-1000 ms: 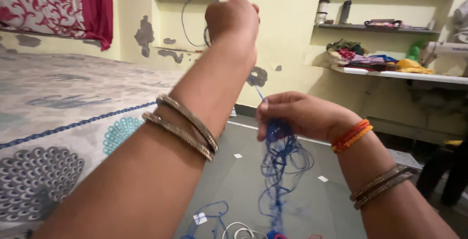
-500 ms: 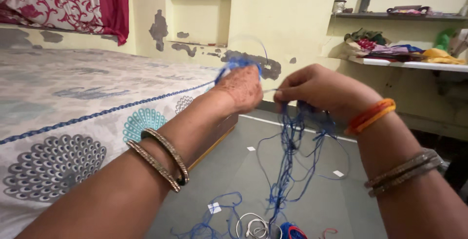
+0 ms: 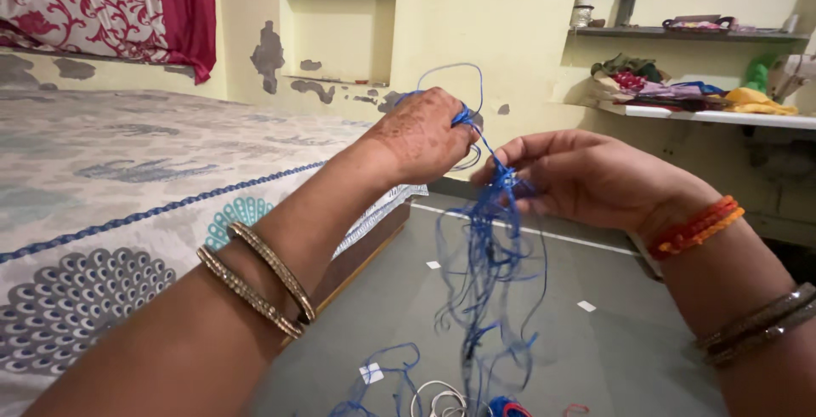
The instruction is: The person untangles a long, tangled mass of blue thread by hand. They pull and separate strands to form a loose bundle, then wrap the thread around their left hand to create a neat coil. The task is performed on the floor in a room with a sewing machine visible in the background.
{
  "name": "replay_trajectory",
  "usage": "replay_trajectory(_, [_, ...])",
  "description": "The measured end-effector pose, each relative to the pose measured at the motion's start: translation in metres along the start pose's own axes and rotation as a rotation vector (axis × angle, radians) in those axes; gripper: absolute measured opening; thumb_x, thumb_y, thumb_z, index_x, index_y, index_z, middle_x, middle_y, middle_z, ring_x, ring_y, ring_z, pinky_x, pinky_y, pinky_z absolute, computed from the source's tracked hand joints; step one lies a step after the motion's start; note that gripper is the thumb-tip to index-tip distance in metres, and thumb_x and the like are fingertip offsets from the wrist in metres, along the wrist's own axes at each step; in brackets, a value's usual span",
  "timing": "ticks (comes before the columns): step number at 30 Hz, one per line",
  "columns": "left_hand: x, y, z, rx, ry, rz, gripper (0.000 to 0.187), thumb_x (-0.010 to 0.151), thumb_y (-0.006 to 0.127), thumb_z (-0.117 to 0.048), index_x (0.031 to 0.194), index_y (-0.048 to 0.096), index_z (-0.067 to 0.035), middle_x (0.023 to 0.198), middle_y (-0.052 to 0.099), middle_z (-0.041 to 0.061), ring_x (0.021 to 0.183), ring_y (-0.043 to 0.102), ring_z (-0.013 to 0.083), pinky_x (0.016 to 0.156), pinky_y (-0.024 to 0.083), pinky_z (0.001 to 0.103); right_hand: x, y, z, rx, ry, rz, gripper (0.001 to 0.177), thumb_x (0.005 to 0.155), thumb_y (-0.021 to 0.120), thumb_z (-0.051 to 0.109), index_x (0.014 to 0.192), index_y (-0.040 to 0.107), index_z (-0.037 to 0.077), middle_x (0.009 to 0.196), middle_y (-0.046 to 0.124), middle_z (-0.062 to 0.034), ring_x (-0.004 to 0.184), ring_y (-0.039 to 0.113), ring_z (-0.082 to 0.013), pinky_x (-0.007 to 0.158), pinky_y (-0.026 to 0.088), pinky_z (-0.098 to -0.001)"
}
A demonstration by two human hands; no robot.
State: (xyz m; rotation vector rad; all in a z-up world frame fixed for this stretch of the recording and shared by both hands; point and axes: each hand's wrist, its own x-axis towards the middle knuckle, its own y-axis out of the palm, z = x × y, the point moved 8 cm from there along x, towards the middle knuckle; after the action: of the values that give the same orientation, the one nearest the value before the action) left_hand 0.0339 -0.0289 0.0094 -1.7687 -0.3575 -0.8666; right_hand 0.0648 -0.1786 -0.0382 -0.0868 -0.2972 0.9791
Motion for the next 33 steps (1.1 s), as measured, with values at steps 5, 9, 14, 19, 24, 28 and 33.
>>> replay_trajectory(5, [0.011, -0.009, 0.005, 0.017, -0.156, -0.025, 0.035, 0.093, 0.059, -0.034, 0.090, 0.073, -0.003, 0.093, 0.075, 0.018, 0.091, 0.072, 0.0306, 0.088, 0.055, 0.042, 0.010, 0.007, 0.012, -0.328, -0.042, -0.208, 0.020, 0.100, 0.067, 0.013, 0.113, 0.068, -0.002, 0.094, 0.071, -0.0100, 0.083, 0.065, -0.0180, 0.079, 0.056, -0.0340])
replay_trajectory(9, [0.010, -0.029, -0.002, 0.066, -0.163, -0.011, 0.025, 0.083, 0.070, -0.028, 0.083, 0.076, -0.004, 0.089, 0.073, 0.017, 0.084, 0.070, 0.0270, 0.084, 0.057, 0.040, 0.000, -0.008, 0.041, -0.847, 0.010, -0.741, 0.026, 0.095, 0.073, 0.018, 0.111, 0.073, -0.002, 0.086, 0.071, -0.0079, 0.076, 0.062, -0.0163, 0.071, 0.051, -0.0338])
replay_trajectory(14, [0.005, -0.028, -0.004, -0.359, -0.088, 0.022, 0.029, 0.076, 0.074, -0.036, 0.077, 0.074, -0.007, 0.080, 0.076, 0.013, 0.076, 0.074, 0.0244, 0.074, 0.061, 0.039, 0.008, -0.014, 0.029, -0.354, -0.075, -0.584, 0.023, 0.097, 0.062, 0.015, 0.115, 0.069, 0.003, 0.087, 0.069, -0.0059, 0.078, 0.066, -0.0131, 0.073, 0.056, -0.0291])
replay_trajectory(19, [0.014, -0.044, 0.003, -0.142, -0.027, -0.334, 0.035, 0.080, 0.077, -0.040, 0.075, 0.072, -0.005, 0.079, 0.072, 0.015, 0.077, 0.071, 0.0263, 0.079, 0.056, 0.040, 0.022, -0.016, 0.014, 0.301, -0.088, -0.381, 0.018, 0.100, 0.054, 0.014, 0.110, 0.062, 0.000, 0.098, 0.071, -0.0112, 0.092, 0.072, -0.0152, 0.082, 0.058, -0.0261])
replay_trajectory(24, [0.018, -0.037, -0.026, -0.144, 0.154, -0.345, 0.028, 0.078, 0.074, -0.035, 0.072, 0.074, -0.007, 0.079, 0.073, 0.012, 0.078, 0.073, 0.0247, 0.080, 0.056, 0.040, 0.012, -0.038, 0.028, 0.122, -0.340, -0.555, 0.014, 0.103, 0.058, 0.011, 0.109, 0.064, 0.000, 0.100, 0.070, -0.0091, 0.088, 0.069, -0.0149, 0.081, 0.060, -0.0279])
replay_trajectory(28, [0.019, -0.027, -0.046, -0.195, 0.218, -0.257, 0.028, 0.080, 0.074, -0.033, 0.077, 0.072, -0.006, 0.078, 0.072, 0.015, 0.077, 0.072, 0.0260, 0.078, 0.056, 0.040, 0.002, -0.057, 0.019, 0.003, -0.335, -0.796, 0.013, 0.100, 0.059, 0.012, 0.105, 0.065, 0.002, 0.091, 0.071, -0.0053, 0.079, 0.071, -0.0141, 0.069, 0.061, -0.0288])
replay_trajectory(33, [0.019, -0.037, -0.038, -0.156, 0.337, -0.326, 0.029, 0.086, 0.076, -0.033, 0.074, 0.075, -0.007, 0.078, 0.073, 0.014, 0.077, 0.069, 0.0261, 0.082, 0.054, 0.041, -0.012, -0.069, 0.024, -0.405, -0.227, -0.917, 0.010, 0.098, 0.065, 0.010, 0.102, 0.069, 0.002, 0.078, 0.067, -0.0027, 0.064, 0.059, -0.0103, 0.055, 0.045, -0.0259])
